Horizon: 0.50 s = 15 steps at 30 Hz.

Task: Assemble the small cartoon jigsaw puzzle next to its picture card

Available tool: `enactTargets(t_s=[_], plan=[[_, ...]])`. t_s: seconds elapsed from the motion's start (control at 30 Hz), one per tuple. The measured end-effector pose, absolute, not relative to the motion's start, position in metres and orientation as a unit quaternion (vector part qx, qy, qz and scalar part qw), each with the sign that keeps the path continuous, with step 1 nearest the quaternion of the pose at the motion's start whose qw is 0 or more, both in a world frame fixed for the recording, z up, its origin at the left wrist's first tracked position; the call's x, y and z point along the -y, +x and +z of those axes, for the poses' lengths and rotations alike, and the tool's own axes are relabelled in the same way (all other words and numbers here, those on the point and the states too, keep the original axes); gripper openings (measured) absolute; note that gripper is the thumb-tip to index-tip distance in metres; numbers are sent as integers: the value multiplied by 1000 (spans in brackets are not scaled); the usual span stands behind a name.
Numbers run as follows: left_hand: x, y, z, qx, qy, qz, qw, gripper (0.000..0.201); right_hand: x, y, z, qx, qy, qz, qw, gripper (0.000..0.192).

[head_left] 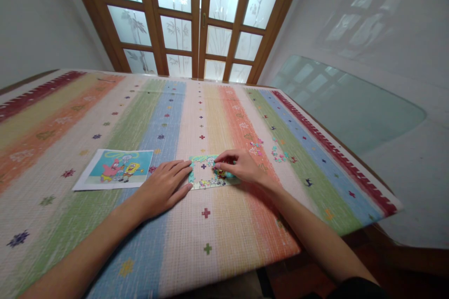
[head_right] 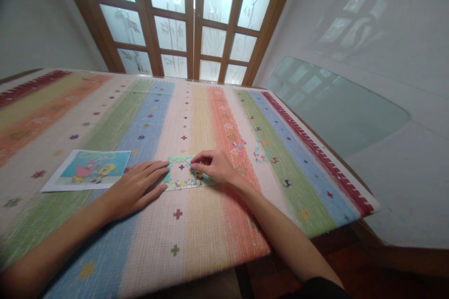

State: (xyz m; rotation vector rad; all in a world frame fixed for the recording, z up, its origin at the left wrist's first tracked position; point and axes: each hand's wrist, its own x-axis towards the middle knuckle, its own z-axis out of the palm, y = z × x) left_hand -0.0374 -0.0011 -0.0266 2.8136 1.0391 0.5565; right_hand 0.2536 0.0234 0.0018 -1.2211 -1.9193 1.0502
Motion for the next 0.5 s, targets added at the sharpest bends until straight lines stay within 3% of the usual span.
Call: enactTargets(t_s=[0.5], plan=[[2,-37,-26,-337,925,174,34,41,-18,241,-3,799,-453,272,287,5]])
